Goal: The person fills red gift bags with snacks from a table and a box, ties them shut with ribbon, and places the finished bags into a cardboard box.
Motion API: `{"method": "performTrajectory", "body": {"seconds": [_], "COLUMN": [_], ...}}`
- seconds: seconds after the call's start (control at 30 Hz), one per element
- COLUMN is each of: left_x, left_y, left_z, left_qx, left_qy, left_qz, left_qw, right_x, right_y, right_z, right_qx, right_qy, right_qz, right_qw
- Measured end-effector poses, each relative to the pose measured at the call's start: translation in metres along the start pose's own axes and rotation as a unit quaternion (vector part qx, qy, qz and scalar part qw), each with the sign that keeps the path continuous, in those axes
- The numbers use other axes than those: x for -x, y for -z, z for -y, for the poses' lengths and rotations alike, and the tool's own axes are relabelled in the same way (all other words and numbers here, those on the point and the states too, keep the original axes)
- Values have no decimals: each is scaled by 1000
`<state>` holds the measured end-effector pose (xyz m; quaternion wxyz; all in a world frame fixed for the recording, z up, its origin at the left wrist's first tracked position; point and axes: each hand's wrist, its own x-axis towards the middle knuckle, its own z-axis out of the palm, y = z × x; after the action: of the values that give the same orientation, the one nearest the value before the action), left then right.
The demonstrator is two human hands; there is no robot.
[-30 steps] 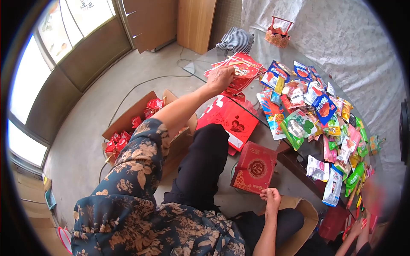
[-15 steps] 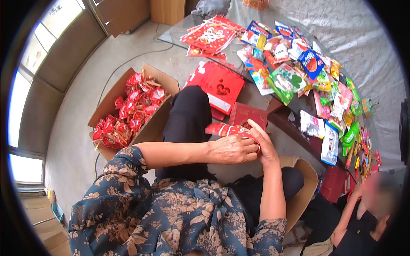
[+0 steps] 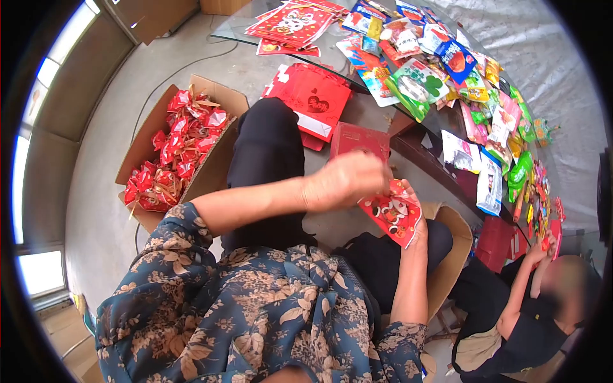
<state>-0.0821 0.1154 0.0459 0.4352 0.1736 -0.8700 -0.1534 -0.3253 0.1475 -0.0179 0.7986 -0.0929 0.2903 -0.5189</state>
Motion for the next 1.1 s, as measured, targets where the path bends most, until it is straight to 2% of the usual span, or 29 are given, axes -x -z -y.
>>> {"method": "performTrajectory", "body": {"seconds": [0.13,0.47,0.67,0.87,0.97,1.1], "left_x": [-4,-1,4,8,9,8], "left_y": [11,6,10,8,7,6], "left_z": [41,41,40,41,41,37], "left_qx": [5,124,134,153,127,137], "left_qy": [101,184,160,155,154,231], "left_qz": [-6,57,53,61,78,93], "left_qw": [995,973,977,974,977,959], "right_x": [14,16,15,13,14,12], "right_y": [6,-3,-6,-8,-7,-9], "right_z": [9,5,3,1,-2,0], "right_qx": [-4,-10,10,-9,46,31], "right_qy": [47,33,44,30,55,31], "right_qz": [-19,-33,2,-5,8,-1], "right_qw": [999,999,999,1000,997,999]}}
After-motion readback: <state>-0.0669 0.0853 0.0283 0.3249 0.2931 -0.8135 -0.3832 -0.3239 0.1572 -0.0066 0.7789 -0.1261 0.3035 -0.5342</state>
